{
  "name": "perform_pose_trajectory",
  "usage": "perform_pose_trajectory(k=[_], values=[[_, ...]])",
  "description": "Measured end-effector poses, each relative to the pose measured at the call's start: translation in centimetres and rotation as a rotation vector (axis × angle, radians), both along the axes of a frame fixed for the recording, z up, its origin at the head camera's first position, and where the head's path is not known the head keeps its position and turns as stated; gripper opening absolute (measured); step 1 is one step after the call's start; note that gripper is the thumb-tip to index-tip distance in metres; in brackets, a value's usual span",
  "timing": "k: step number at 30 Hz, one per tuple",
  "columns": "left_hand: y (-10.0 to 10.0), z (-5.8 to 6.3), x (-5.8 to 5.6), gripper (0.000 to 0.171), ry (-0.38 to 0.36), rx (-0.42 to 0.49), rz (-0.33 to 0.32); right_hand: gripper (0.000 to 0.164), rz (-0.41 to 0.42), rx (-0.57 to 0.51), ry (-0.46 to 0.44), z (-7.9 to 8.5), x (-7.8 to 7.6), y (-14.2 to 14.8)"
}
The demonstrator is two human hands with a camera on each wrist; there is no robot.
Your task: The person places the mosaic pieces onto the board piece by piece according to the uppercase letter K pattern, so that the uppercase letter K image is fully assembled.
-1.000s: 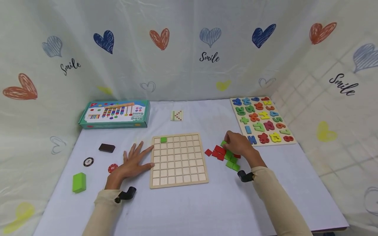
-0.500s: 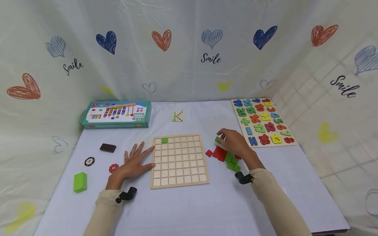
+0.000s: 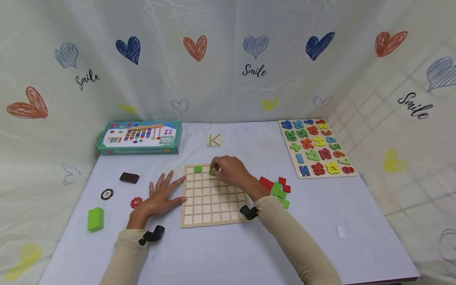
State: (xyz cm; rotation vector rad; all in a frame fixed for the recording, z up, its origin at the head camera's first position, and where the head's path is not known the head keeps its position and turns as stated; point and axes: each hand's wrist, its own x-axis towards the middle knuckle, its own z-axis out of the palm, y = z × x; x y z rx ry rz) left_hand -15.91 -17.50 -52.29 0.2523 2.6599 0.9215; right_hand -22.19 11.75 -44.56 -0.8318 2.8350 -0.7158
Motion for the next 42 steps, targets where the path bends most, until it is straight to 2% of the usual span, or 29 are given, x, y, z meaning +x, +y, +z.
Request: perform_pose_trajectory(k=[5, 11, 20, 24, 28, 33, 37, 42], values=[[-0.2, 0.3, -0.2, 0.079, 0.002, -0.008, -0.015, 0.014, 0.048, 0.030, 0.033, -1.7, -0.7, -4.2], [-0.2, 0.4, -0.1, 0.078, -0.008, -0.009, -0.019, 0.011, 0.042, 0.066, 0.005, -3.2, -1.4, -6.2], [-0.1, 0.4, 0.1, 0.078, 0.005, 0.003, -0.018, 0.010, 0.052, 0.033, -0.069, -3.4, -1.8, -5.8], [0.0, 0.5, 0.1, 0.078, 0.004, 0.023, -0.016, 0.014, 0.047, 0.081, -0.023, -3.9, -1.9, -5.7], [-0.1, -0.1, 0.1, 0.078, 0.020, 0.020, -0.013, 0.015, 0.041, 0.111, 0.032, -4.3, -1.7, -5.6], [-0.3, -0.9, 0.0, 0.080, 0.045, 0.022, -0.013, 0.016, 0.049, 0.099, 0.057, -4.3, -1.3, -5.6], [-0.3, -1.0, 0.0, 0.080, 0.037, 0.008, -0.015, 0.017, 0.062, 0.105, 0.032, -4.1, -1.3, -5.5], [-0.1, -0.2, 0.1, 0.080, 0.010, 0.010, -0.013, 0.025, 0.055, 0.067, -0.059, -3.1, -0.9, -4.5]])
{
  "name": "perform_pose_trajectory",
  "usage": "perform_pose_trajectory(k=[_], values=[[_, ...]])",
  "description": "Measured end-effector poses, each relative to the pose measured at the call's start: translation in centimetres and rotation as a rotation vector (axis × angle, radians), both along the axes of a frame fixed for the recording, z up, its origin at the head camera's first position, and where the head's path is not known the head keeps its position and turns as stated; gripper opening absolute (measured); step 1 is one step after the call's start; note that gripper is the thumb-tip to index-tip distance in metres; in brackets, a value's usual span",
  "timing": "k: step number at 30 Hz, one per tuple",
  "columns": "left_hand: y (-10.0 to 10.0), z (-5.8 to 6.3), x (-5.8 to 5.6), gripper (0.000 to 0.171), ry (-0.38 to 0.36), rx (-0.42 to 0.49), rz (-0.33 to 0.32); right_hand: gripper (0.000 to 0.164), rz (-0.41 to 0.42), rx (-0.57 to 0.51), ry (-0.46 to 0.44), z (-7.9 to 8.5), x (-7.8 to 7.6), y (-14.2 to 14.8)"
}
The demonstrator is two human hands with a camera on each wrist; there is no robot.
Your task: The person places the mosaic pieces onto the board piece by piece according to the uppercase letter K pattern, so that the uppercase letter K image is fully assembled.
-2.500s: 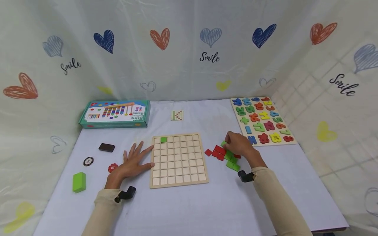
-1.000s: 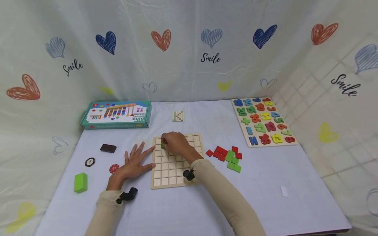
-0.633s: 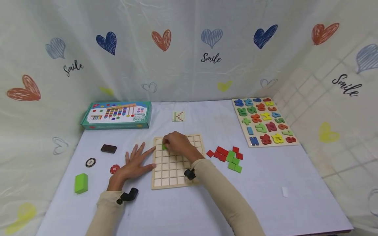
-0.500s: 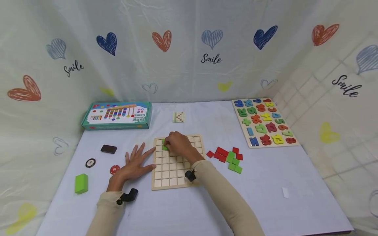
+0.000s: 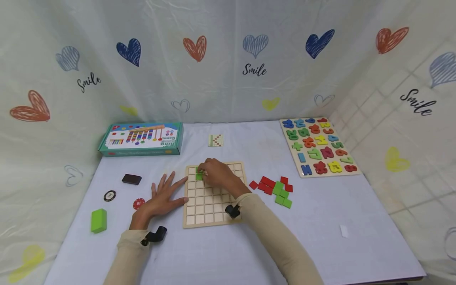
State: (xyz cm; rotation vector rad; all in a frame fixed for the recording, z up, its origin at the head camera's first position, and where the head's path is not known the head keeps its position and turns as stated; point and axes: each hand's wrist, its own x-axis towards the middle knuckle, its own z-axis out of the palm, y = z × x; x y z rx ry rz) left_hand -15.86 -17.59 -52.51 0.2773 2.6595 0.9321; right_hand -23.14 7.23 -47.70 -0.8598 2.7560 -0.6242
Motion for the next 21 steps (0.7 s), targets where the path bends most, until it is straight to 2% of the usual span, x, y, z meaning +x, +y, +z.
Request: perform_pose_trajectory(k=[5, 12, 17, 21], values=[[0.2, 0.3, 0.1, 0.079, -0.034, -0.031, 0.000, 0.031, -0.040, -0.024, -0.043, 1.7, 1.6, 2.8], [0.3, -0.3, -0.1, 0.080, 0.011, -0.008, 0.005, 0.027, -0.153, 0.101, -0.143, 4.2, 4.9, 9.9], [0.2, -0.5, -0.2, 0.080, 0.034, -0.001, 0.000, 0.032, -0.272, 0.149, -0.156, 4.9, 6.9, 15.7], [0.0, -0.3, -0.1, 0.079, 0.029, 0.007, -0.002, 0.042, -0.361, 0.167, -0.171, 5.0, 7.7, 19.7]])
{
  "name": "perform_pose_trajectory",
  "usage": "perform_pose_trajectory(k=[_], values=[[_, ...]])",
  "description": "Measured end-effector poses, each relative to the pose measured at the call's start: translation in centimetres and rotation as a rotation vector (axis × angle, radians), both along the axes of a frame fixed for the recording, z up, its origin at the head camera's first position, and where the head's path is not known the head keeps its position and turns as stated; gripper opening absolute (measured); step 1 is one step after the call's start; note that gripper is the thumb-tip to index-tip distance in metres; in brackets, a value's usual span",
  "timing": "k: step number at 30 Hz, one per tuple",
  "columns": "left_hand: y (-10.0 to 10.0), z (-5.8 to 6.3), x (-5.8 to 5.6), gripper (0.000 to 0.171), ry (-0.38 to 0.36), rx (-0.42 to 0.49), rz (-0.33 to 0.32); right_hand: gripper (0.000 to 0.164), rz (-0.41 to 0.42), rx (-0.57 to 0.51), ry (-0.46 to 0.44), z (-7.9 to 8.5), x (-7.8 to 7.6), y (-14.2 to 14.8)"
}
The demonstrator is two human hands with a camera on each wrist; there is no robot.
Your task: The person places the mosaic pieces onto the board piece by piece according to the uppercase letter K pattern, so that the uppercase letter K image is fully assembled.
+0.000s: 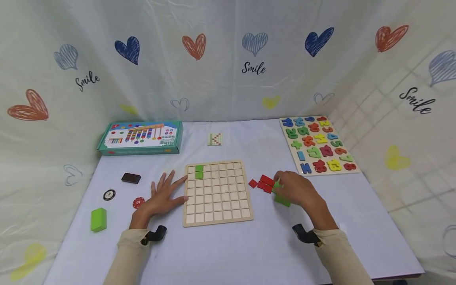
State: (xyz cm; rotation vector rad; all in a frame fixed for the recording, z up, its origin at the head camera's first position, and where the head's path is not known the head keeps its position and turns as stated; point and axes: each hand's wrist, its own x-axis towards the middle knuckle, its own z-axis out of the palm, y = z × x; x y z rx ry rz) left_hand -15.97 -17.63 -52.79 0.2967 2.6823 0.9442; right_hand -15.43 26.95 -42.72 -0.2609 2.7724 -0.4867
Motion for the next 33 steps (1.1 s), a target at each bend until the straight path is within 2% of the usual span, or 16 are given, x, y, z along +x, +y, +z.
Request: perform_pose_trajectory(k=[6, 11, 17, 23, 28, 33], values=[[-0.3, 0.3, -0.2, 0.079, -0.018, -0.031, -0.003, 0.045, -0.049, -0.014, -0.019, -1.3, -0.2, 2.8], [-0.3, 0.3, -0.1, 0.079, -0.032, -0.044, 0.007, 0.051, -0.056, -0.001, 0.026, -3.5, -1.0, 2.6], [-0.2, 0.2, 0.2, 0.079, -0.020, -0.012, 0.014, 0.041, -0.070, -0.033, 0.087, -5.1, -1.5, 2.8], [0.0, 0.4, 0.2, 0.078, -0.028, -0.012, 0.005, 0.034, -0.127, -0.080, 0.066, -5.6, -1.9, 3.4], [0.1, 0.3, 0.2, 0.078, -0.032, -0.007, 0.011, 0.038, -0.126, -0.087, 0.049, -5.8, -2.0, 3.5], [0.0, -0.3, 0.1, 0.078, -0.007, -0.012, 0.014, 0.038, -0.134, -0.087, 0.078, -6.0, -1.8, 3.4]])
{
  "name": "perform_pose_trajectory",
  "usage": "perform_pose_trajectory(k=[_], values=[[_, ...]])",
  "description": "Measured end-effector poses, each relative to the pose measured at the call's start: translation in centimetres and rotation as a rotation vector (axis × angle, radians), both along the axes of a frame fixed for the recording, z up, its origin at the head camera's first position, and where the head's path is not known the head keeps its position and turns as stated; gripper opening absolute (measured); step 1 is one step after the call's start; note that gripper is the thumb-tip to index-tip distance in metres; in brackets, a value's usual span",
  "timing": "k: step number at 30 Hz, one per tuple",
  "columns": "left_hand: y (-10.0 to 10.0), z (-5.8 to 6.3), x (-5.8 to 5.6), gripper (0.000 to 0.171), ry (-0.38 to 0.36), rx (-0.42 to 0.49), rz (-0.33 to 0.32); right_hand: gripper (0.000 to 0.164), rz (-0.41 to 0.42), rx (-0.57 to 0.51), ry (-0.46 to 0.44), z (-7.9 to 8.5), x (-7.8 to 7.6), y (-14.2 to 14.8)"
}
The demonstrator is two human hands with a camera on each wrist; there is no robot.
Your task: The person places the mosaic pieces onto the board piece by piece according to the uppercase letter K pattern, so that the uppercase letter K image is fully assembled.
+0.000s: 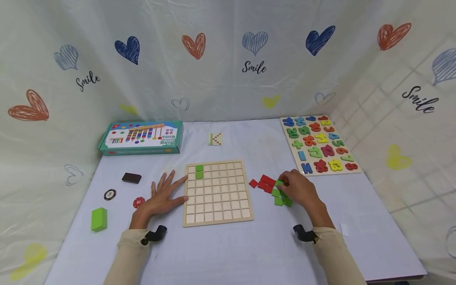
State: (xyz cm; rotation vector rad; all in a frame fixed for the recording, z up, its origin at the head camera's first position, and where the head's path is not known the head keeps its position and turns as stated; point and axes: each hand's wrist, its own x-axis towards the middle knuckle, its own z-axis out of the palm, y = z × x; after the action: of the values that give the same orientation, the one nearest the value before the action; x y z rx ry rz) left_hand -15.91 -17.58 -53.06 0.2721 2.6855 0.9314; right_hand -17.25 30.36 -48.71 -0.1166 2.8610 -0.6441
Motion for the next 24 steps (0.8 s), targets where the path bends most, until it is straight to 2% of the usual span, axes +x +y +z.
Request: perform_pose_trajectory(k=[6, 13, 19, 24], values=[[0.0, -0.3, -0.2, 0.079, 0.025, 0.018, -0.003, 0.031, -0.004, -0.005, 0.023, 0.5, 0.2, -0.3], [0.2, -0.3, -0.3, 0.079, 0.011, -0.002, 0.003, 0.027, 0.063, -0.010, 0.075, 2.9, 0.0, -1.7], [0.1, -0.3, -0.2, 0.079, 0.006, -0.003, 0.013, 0.023, 0.121, -0.040, 0.109, 4.4, -1.4, -6.6], [0.1, 0.1, -0.1, 0.079, 0.000, -0.001, 0.012, 0.018, 0.234, -0.063, 0.139, 4.5, -2.2, -12.6]])
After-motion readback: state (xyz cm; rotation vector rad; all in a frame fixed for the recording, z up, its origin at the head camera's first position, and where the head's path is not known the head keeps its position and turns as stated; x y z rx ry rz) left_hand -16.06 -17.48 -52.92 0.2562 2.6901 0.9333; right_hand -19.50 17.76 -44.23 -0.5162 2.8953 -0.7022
